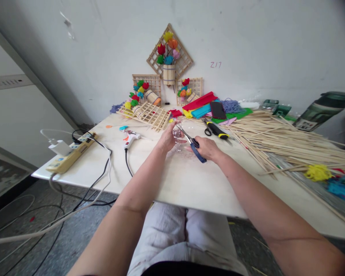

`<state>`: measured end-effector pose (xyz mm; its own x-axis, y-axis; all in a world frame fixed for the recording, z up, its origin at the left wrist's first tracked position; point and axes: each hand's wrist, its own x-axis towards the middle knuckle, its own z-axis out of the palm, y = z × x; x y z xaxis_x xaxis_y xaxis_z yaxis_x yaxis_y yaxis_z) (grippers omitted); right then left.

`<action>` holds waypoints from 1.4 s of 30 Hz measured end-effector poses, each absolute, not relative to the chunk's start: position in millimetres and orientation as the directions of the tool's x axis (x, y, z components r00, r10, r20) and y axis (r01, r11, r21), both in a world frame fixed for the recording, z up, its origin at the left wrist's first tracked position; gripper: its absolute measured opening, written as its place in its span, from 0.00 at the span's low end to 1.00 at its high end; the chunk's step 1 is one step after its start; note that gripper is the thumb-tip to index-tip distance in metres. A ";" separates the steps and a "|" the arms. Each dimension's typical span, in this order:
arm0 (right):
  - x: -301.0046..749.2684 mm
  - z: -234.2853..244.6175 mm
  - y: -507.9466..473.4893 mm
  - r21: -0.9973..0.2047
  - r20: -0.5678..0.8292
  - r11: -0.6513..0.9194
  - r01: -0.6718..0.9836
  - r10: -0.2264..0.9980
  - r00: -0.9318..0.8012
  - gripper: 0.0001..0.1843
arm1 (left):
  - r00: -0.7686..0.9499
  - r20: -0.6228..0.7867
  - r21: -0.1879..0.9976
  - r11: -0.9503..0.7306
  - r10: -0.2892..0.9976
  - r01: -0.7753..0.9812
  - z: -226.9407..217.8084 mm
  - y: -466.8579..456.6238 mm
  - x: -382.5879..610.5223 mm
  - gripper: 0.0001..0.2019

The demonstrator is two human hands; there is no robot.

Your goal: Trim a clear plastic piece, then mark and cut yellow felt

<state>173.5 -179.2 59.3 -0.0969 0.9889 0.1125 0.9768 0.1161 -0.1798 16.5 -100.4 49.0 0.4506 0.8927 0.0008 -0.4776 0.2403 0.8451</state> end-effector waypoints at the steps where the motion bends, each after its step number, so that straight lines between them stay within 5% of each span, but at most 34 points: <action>1: 174.2 58.5 -179.0 -0.171 0.121 0.120 0.978 0.988 -0.100 0.29 | 0.460 -0.004 0.842 0.251 0.888 -0.478 48.4 -100.0 16.6 0.18; 42: 193.5 57.0 -171.4 -0.216 0.126 0.224 0.950 0.972 -0.200 0.26 | 0.513 -0.018 0.884 0.253 0.858 -0.393 46.4 -94.4 16.0 0.17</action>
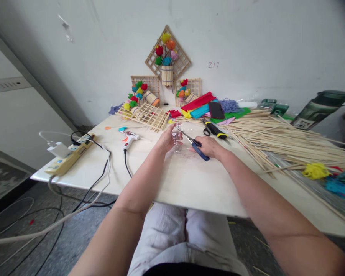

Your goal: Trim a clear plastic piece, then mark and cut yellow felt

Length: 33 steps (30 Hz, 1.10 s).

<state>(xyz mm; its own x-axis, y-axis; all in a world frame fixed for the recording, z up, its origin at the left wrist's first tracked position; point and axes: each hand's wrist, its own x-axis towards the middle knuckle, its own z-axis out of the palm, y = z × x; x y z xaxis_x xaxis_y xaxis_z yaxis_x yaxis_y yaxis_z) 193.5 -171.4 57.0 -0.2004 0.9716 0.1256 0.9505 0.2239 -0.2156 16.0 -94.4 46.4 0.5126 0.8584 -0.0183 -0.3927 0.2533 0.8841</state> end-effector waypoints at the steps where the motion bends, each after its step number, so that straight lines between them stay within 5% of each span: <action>1: 192.2 56.8 -171.4 -0.251 0.123 0.219 0.943 0.973 -0.193 0.26 | 0.484 -0.009 0.891 0.226 0.875 -0.393 46.2 -94.1 16.1 0.17; 5: 183.9 60.3 -174.7 -0.523 0.055 0.159 0.838 0.987 -0.153 0.25 | 0.375 0.041 0.915 0.115 0.926 -0.386 44.9 -91.2 17.2 0.18; 8: 178.5 66.2 -180.2 -0.830 -0.133 -0.005 0.558 0.973 -0.190 0.24 | 0.313 0.068 0.933 0.050 0.947 -0.355 44.1 -89.1 17.9 0.18; 10: 177.6 69.1 -183.3 -0.915 -0.222 -0.117 0.386 0.945 -0.241 0.23 | 0.286 0.094 0.942 0.008 0.953 -0.335 43.8 -88.6 18.0 0.18; 19: 181.3 64.3 -181.9 -0.944 -0.262 -0.185 0.272 0.924 -0.280 0.22 | 0.329 0.174 0.947 -0.066 0.928 -0.315 43.8 -92.2 16.1 0.19; 33: 182.7 61.6 -179.2 -0.939 -0.249 -0.156 0.308 0.924 -0.290 0.24 | 0.434 0.195 0.949 -0.058 0.880 -0.311 44.7 -94.3 13.9 0.20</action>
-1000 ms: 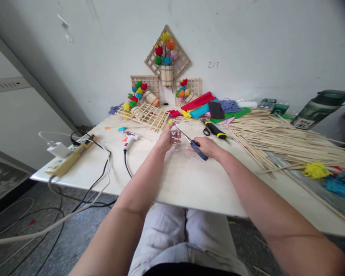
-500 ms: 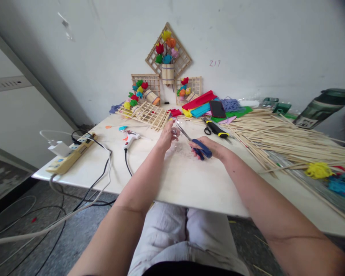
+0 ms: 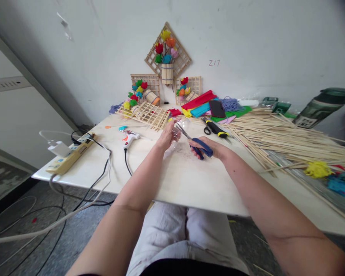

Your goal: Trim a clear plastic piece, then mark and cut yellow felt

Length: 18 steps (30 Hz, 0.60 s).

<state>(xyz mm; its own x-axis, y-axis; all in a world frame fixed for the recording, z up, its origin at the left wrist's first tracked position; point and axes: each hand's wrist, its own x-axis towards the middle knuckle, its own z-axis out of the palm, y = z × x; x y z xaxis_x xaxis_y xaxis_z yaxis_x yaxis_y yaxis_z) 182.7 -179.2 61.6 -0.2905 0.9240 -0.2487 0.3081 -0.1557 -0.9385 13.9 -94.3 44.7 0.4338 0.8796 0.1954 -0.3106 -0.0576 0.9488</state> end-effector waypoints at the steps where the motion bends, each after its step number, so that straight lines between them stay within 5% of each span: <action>1: 183.8 60.4 -178.5 -0.941 -0.242 -0.149 0.305 0.923 -0.298 0.25 | 0.437 0.197 0.947 -0.056 0.878 -0.315 44.5 -94.2 13.8 0.20; 18: 181.8 57.7 -180.6 -0.955 -0.228 -0.141 0.262 0.913 -0.338 0.24 | 0.455 0.184 0.953 -0.045 0.871 -0.299 45.8 -92.2 8.7 0.23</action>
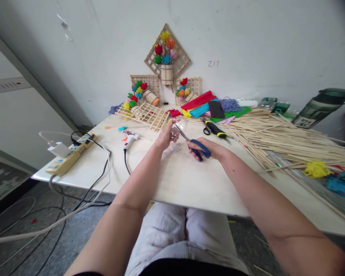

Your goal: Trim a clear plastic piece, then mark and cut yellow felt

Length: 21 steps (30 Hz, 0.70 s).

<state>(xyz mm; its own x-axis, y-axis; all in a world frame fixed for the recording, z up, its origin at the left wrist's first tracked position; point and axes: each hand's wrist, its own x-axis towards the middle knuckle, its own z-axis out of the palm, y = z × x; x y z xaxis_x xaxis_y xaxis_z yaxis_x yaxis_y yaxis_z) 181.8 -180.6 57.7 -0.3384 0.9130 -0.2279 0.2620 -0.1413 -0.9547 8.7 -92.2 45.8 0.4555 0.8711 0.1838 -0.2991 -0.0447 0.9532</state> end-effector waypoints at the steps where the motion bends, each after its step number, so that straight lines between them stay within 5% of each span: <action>1: 181.0 57.3 -180.7 -0.955 -0.226 -0.140 0.262 0.915 -0.334 0.24 | 0.447 0.179 0.954 -0.045 0.876 -0.295 45.7 -91.6 8.6 0.23; 21: 151.7 71.1 -194.1 -0.940 -0.283 -0.243 0.240 0.947 -0.150 0.21 | 0.408 0.175 0.950 -0.045 0.896 -0.309 46.1 -84.7 3.0 0.21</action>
